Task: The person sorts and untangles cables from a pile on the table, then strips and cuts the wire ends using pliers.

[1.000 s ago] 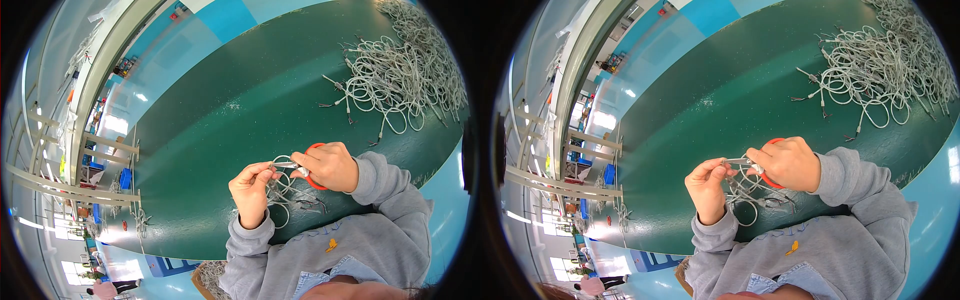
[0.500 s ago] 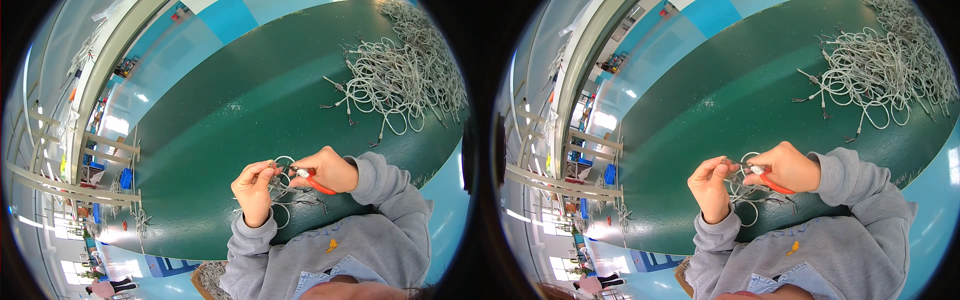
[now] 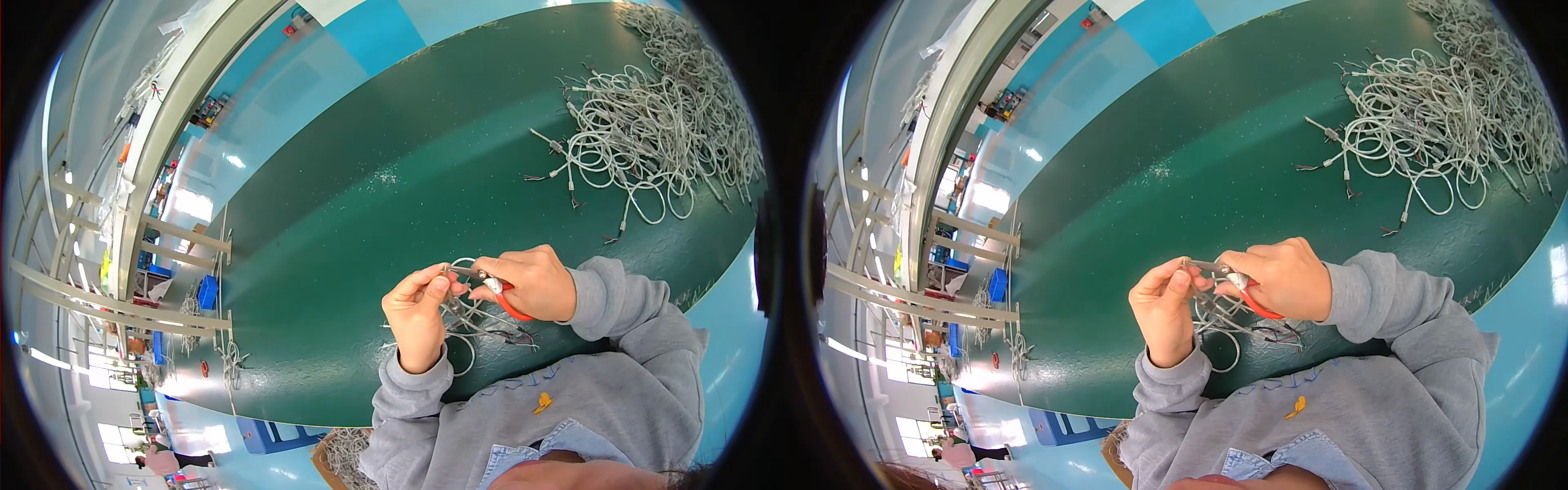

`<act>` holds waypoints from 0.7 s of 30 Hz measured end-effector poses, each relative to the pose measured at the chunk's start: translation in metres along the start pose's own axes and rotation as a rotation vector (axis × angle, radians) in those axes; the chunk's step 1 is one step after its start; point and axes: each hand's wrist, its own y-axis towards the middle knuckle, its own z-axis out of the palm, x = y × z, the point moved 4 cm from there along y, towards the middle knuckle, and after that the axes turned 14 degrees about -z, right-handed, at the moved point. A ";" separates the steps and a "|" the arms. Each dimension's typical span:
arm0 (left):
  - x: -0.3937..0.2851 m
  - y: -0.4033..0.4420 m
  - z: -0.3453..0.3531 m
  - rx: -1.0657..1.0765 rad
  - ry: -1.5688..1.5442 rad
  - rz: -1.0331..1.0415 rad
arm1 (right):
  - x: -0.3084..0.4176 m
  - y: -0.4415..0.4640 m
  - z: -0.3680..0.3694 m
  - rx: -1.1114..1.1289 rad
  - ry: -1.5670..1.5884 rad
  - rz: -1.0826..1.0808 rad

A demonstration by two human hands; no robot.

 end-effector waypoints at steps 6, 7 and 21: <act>0.001 -0.001 -0.002 0.021 -0.040 -0.037 | 0.003 0.001 -0.002 -0.059 -0.211 -0.073; 0.001 -0.001 -0.002 0.024 -0.035 -0.044 | 0.002 0.001 -0.003 -0.061 -0.249 -0.087; 0.000 -0.003 0.003 -0.012 -0.014 0.006 | -0.015 -0.006 0.018 0.050 0.808 0.242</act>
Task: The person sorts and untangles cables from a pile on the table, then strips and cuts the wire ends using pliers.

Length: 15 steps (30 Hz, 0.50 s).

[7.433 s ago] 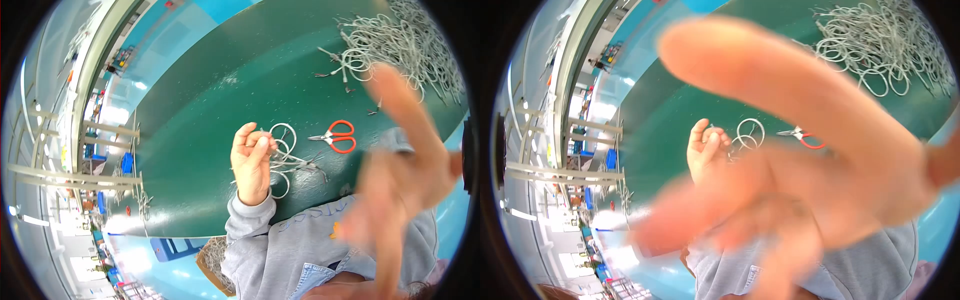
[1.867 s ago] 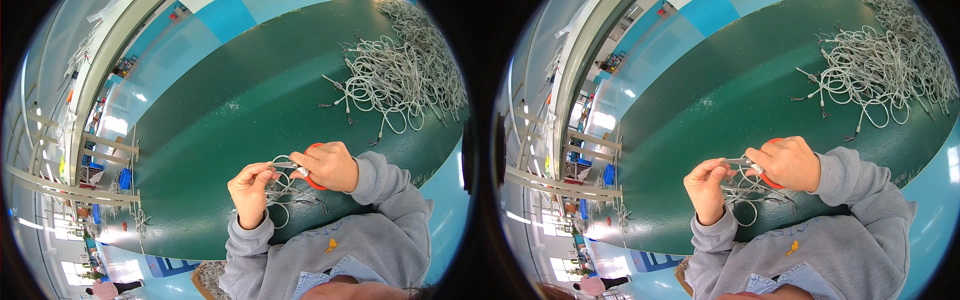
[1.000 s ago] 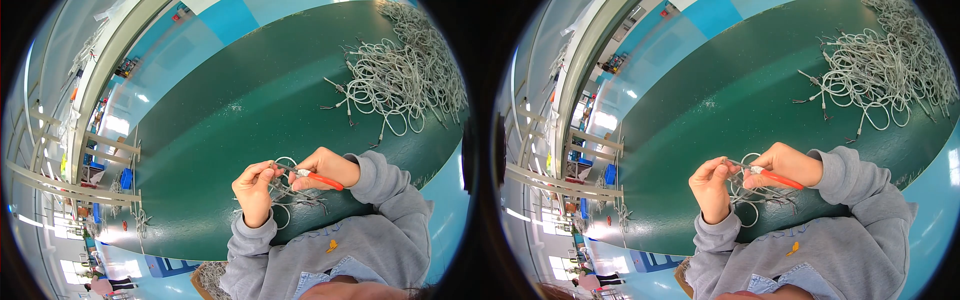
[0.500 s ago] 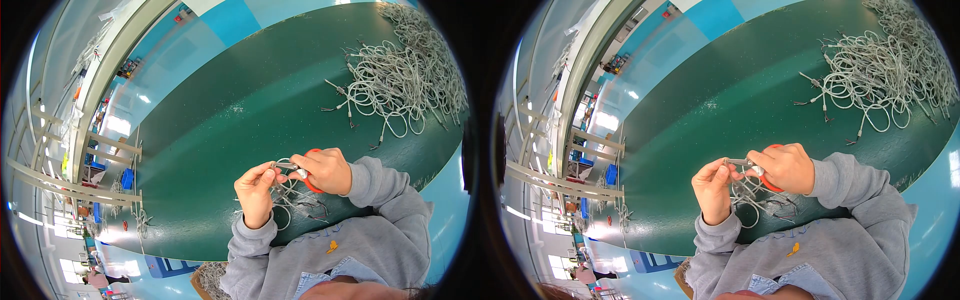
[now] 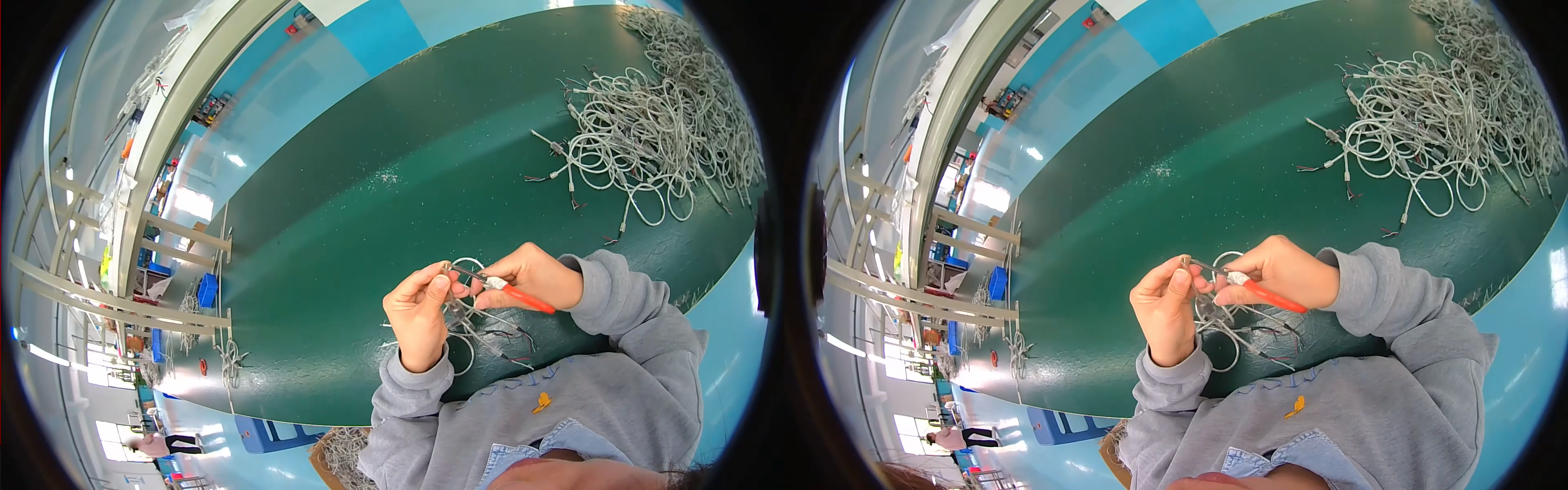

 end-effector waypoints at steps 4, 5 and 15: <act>0.000 0.001 -0.002 0.006 -0.011 0.005 | 0.014 0.001 -0.004 0.079 0.381 0.499; 0.000 0.001 -0.003 0.005 -0.008 0.000 | 0.010 0.000 -0.002 0.080 0.380 0.500; 0.003 0.002 -0.002 0.025 -0.044 -0.019 | 0.024 0.000 -0.002 -0.095 -0.826 -0.285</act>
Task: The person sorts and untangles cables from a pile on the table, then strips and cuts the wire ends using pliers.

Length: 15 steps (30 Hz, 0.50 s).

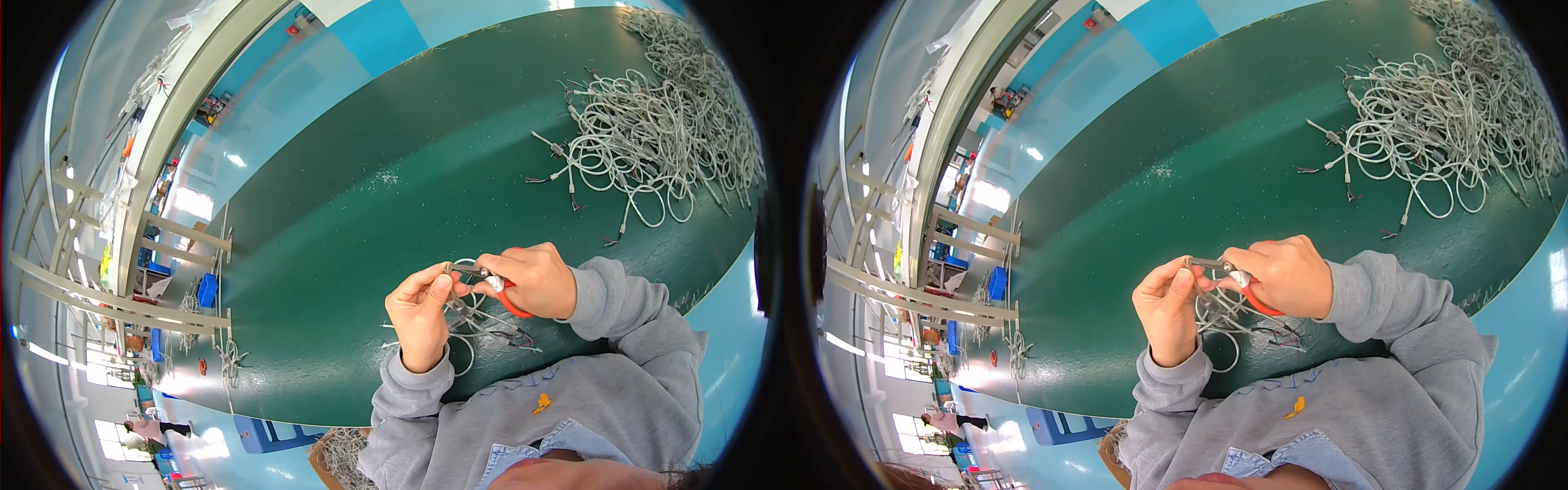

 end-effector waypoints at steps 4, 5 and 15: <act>0.001 0.000 0.000 0.016 0.009 -0.004 | 0.000 -0.001 -0.003 0.013 -0.184 -0.024; 0.001 0.000 0.001 0.016 0.011 -0.005 | 0.000 -0.002 -0.003 0.011 -0.222 -0.033; 0.004 0.000 0.002 0.070 -0.076 -0.033 | -0.002 -0.001 -0.002 -0.001 -0.216 -0.051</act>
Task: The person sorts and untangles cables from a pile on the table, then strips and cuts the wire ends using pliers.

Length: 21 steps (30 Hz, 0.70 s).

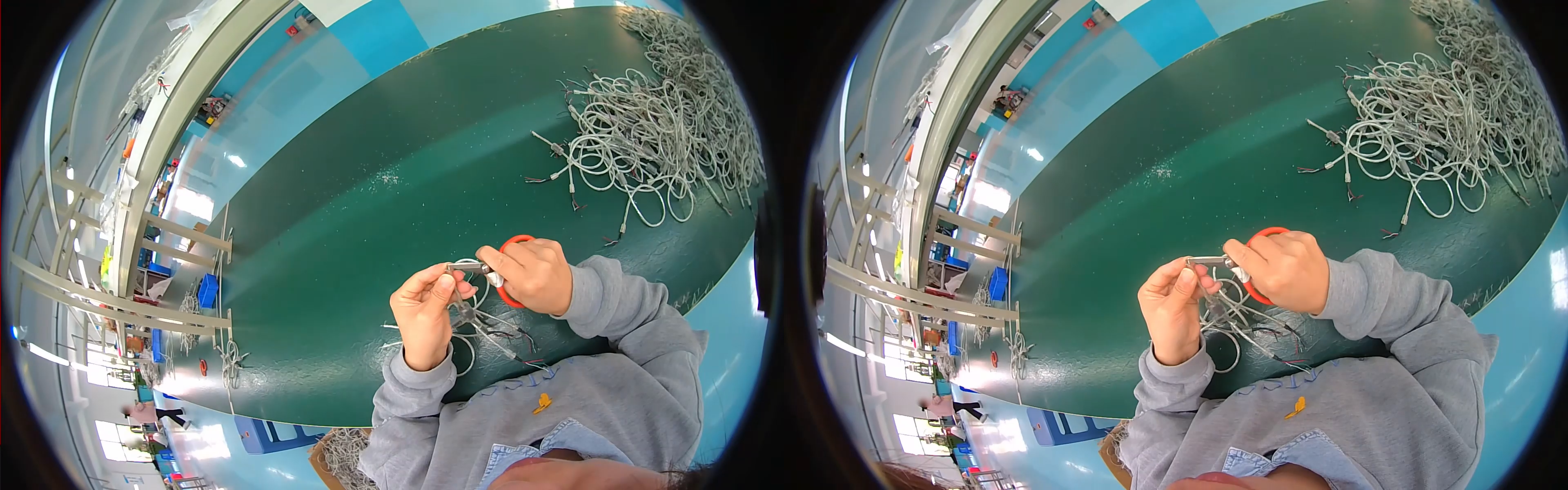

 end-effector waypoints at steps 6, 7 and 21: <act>0.000 0.000 -0.001 -0.013 -0.070 -0.068 | -0.004 -0.003 0.017 -0.150 0.568 0.137; 0.000 0.000 0.000 -0.013 -0.073 -0.072 | -0.004 -0.004 0.015 -0.148 0.567 0.137; -0.003 -0.007 0.002 -0.029 -0.113 -0.167 | -0.049 0.012 -0.025 -0.046 0.909 0.702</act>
